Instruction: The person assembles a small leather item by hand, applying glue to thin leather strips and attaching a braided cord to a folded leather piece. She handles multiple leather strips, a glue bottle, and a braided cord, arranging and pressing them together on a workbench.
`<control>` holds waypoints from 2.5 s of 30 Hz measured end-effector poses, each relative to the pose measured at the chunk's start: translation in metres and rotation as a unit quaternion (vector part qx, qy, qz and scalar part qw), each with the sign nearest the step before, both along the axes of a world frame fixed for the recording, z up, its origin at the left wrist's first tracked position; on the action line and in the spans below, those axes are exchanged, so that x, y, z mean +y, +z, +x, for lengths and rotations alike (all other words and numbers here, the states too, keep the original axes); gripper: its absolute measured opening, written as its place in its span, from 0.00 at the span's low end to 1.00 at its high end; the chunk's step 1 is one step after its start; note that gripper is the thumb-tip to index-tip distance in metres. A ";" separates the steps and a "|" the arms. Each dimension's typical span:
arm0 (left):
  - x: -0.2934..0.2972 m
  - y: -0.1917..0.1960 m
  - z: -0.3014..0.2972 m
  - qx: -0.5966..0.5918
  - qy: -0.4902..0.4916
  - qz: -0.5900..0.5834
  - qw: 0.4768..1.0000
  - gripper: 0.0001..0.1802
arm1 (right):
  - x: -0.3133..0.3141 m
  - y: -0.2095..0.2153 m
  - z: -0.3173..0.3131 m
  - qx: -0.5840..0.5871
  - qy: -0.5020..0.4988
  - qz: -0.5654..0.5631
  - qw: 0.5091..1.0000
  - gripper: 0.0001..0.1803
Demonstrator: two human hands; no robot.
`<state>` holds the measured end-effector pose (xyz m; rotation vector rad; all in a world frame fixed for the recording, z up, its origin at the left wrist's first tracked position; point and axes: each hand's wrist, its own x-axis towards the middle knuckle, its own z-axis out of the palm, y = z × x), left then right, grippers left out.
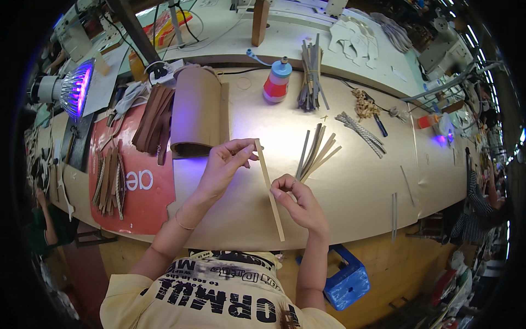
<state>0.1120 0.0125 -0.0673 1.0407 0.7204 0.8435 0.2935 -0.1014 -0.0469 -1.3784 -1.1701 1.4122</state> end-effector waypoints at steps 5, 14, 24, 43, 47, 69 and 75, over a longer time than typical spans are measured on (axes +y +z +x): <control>-0.007 0.013 -0.010 -0.004 0.003 0.013 1.000 0.11 | 0.005 0.005 -0.014 -0.123 -0.007 0.054 0.991 0.09; -0.012 -0.006 -0.019 0.096 0.181 0.113 0.972 0.10 | 0.027 -0.002 -0.039 -0.287 -0.137 0.060 0.946 0.18; -0.036 -0.046 -0.046 0.125 0.118 0.035 0.984 0.11 | 0.054 -0.076 -0.086 -0.549 -0.114 0.094 0.823 0.12; -0.043 0.023 -0.026 0.021 -0.043 0.187 0.981 0.05 | -0.012 -0.019 -0.050 0.413 -0.003 -0.035 0.910 0.14; -0.048 0.025 -0.025 0.095 0.092 0.199 0.971 0.08 | -0.001 -0.011 -0.057 -0.113 -0.205 0.184 0.955 0.11; -0.048 0.033 -0.028 0.179 0.119 0.568 0.795 0.22 | -0.010 0.047 -0.067 0.008 -0.208 0.127 0.970 0.04; -0.047 0.033 -0.032 0.196 0.110 0.590 0.775 0.23 | -0.009 0.047 -0.067 0.029 -0.200 0.110 0.973 0.05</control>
